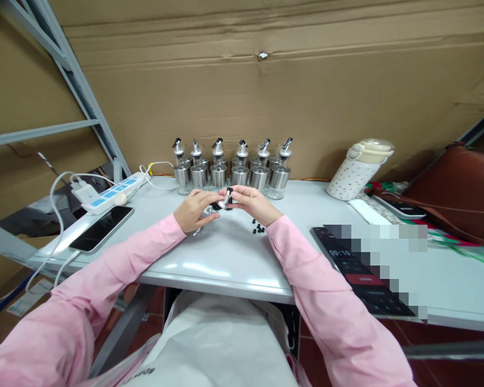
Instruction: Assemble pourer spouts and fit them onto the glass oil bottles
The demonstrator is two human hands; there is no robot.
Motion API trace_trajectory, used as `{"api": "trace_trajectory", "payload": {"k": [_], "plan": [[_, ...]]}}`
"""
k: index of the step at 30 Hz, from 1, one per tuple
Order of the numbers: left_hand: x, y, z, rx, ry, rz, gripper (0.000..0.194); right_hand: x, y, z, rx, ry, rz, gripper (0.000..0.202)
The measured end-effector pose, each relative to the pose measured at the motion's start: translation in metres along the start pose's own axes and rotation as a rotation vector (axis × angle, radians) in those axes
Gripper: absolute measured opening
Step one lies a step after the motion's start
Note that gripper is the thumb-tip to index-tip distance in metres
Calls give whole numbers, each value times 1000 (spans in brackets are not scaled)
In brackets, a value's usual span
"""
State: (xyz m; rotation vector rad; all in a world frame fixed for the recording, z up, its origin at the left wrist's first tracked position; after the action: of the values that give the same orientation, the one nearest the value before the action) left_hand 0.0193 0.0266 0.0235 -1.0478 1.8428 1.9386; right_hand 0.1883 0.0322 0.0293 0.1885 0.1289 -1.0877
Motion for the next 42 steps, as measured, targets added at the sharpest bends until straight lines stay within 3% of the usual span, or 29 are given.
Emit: {"api": "trace_trajectory", "payload": {"k": [5, 11, 18, 25, 32, 38, 42], "plan": [[-1, 1, -1, -7, 26, 27, 41, 0, -2, -2, -164, -43, -4, 19], [-1, 4, -3, 6, 20, -66, 38, -1, -2, -2, -154, -21, -14, 23], [1, 5, 3, -69, 40, -165, 34, 2, -11, -5, -29, -104, 182, 36], [2, 4, 1, -49, -49, -62, 31, 5, -16, -6, 39, -195, 304, 44], [2, -6, 6, -27, 0, 28, 35, 4, -15, -12, 69, -251, 282, 42], [1, -2, 5, -76, 14, -27, 34, 1, -17, -5, 85, -183, 205, 25], [0, 1, 3, -87, -6, -66, 29, 3, -17, -2, 159, -178, 221, 23]]}}
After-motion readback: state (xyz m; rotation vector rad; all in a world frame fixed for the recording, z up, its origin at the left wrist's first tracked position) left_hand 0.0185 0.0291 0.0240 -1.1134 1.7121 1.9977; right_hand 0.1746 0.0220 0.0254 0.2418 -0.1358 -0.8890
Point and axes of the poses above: each hand's wrist, its own x-axis away from the middle knuckle, its own y-axis out of the back of the hand, z = x × y, the point moved 3 cm from there along -x, towards the middle knuckle, and after that the axes turned 14 degrees about x, right-handed, at the moved point
